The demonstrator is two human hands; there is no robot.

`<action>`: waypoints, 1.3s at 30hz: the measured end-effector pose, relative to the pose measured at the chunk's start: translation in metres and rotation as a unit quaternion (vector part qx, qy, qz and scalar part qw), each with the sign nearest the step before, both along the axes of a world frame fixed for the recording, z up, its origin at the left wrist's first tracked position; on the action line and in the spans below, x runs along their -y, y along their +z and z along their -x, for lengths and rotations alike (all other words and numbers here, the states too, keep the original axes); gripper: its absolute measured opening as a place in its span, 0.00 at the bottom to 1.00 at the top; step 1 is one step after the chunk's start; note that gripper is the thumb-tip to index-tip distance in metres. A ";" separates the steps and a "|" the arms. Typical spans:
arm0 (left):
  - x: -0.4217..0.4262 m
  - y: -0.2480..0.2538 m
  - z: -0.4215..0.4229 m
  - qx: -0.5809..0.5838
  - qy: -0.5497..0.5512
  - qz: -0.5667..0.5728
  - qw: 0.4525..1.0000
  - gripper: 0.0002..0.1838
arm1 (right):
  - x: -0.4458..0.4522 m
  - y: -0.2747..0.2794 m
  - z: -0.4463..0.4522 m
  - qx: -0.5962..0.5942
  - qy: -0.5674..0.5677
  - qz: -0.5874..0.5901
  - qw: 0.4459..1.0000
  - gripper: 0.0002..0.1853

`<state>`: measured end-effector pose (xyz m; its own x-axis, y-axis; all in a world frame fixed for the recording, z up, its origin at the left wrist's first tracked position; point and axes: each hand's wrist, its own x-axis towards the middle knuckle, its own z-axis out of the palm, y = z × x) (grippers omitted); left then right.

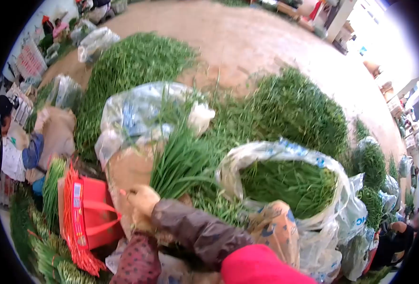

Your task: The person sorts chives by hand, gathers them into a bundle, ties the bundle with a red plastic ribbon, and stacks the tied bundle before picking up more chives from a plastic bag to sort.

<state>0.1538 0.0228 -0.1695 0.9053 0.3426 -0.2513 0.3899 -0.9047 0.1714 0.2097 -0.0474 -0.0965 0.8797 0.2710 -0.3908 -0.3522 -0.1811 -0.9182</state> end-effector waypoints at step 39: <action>0.005 0.045 -0.017 -0.209 -0.030 -0.042 0.977 0.65 | 0.093 -0.015 0.121 0.012 0.120 0.120 0.985 0.16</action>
<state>0.1705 0.0176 -0.1243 0.7490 0.3274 -0.5760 0.3554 -0.9323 -0.0678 0.0891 -0.1407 -0.1111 0.8112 0.3740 -0.4495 -0.2519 -0.4701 -0.8459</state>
